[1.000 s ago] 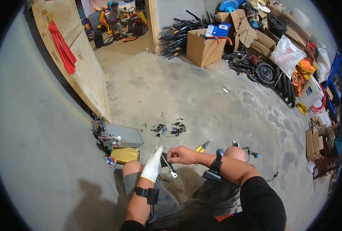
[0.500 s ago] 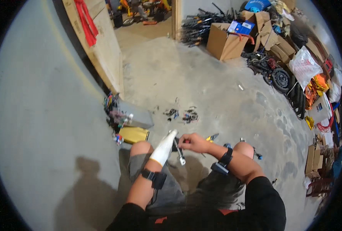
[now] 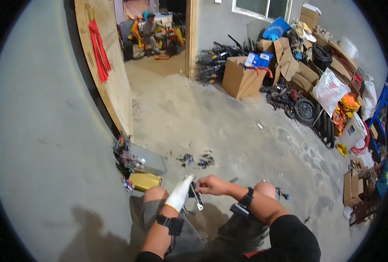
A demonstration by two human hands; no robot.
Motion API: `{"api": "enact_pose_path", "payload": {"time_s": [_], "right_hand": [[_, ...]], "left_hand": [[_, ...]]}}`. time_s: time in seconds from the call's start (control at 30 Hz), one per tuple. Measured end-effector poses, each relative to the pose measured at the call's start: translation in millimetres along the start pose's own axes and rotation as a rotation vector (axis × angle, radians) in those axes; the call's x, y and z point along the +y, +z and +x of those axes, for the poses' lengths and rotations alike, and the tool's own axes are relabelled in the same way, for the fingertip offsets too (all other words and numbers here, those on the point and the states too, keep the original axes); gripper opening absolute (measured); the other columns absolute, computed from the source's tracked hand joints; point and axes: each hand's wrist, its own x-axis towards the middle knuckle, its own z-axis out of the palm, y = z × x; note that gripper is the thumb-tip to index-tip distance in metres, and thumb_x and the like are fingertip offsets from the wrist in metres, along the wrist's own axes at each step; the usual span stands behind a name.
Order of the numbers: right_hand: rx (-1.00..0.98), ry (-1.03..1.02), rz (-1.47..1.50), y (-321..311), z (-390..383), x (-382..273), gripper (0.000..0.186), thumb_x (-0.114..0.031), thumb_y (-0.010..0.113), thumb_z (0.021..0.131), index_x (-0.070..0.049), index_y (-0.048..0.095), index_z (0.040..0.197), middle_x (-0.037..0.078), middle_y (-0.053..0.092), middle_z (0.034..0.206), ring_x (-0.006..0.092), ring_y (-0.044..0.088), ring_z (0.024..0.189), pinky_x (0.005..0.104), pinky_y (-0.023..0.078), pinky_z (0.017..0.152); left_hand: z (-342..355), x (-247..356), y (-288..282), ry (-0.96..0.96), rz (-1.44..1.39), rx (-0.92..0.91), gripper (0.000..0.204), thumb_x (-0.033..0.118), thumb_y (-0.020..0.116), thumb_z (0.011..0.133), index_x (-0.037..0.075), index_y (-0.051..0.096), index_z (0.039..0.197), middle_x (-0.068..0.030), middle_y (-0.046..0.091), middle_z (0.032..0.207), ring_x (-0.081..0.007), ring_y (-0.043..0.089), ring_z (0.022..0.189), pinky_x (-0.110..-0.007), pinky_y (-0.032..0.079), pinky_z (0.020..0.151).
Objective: Repairing and testing a digital instrument cluster for a motorcycle or scooter by manipulating wires and using a screwdriver.
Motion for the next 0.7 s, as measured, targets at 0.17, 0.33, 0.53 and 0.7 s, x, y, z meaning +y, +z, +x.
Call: {"api": "enact_pose_path", "payload": {"time_s": [0.17,0.33,0.53,0.7], "right_hand": [[-0.045,-0.003,0.055,-9.1,14.8,-10.8,0.019,-0.022,0.07,0.094,-0.004,0.067,0.096,0.007,0.07,0.075,0.0133,0.063,0.067,0.0306,0.051,0.063],[0.1,0.185,0.145,-9.9,4.8,11.3,0.018,-0.018,0.07,0.092,-0.001,0.065,0.098,0.01,0.07,0.082,0.0148,0.066,0.072,0.0318,0.054,0.067],[0.238,0.259,0.241,-13.0,2.9,19.0,0.013,-0.011,0.071,0.088,-0.001,0.065,0.096,0.002,0.065,0.076,0.0088,0.06,0.071,0.0268,0.051,0.066],[0.283,0.281,0.165,-11.4,4.7,27.9,0.015,-0.015,0.069,0.089,-0.001,0.067,0.096,0.004,0.066,0.076,0.0098,0.061,0.07,0.0288,0.052,0.066]], "left_hand": [[-5.7,11.1,-8.9,-0.062,-0.013,0.035,0.036,0.045,0.06,0.096,0.008,0.062,0.097,-0.0085,0.063,0.077,-0.0214,0.064,0.061,-0.037,0.057,0.056],[-9.3,12.8,-1.5,0.066,0.043,0.064,0.042,0.054,0.057,0.095,0.014,0.065,0.087,-0.0011,0.059,0.075,-0.0127,0.054,0.067,-0.029,0.046,0.067],[-17.7,19.3,-0.2,0.008,0.055,0.084,0.036,0.047,0.058,0.097,0.012,0.066,0.106,0.0024,0.062,0.084,-0.0082,0.055,0.077,-0.025,0.044,0.073],[-27.9,27.4,5.1,-0.012,0.043,0.055,0.035,0.048,0.058,0.097,0.015,0.066,0.109,0.0033,0.059,0.084,-0.0093,0.05,0.076,-0.027,0.041,0.073]]}}
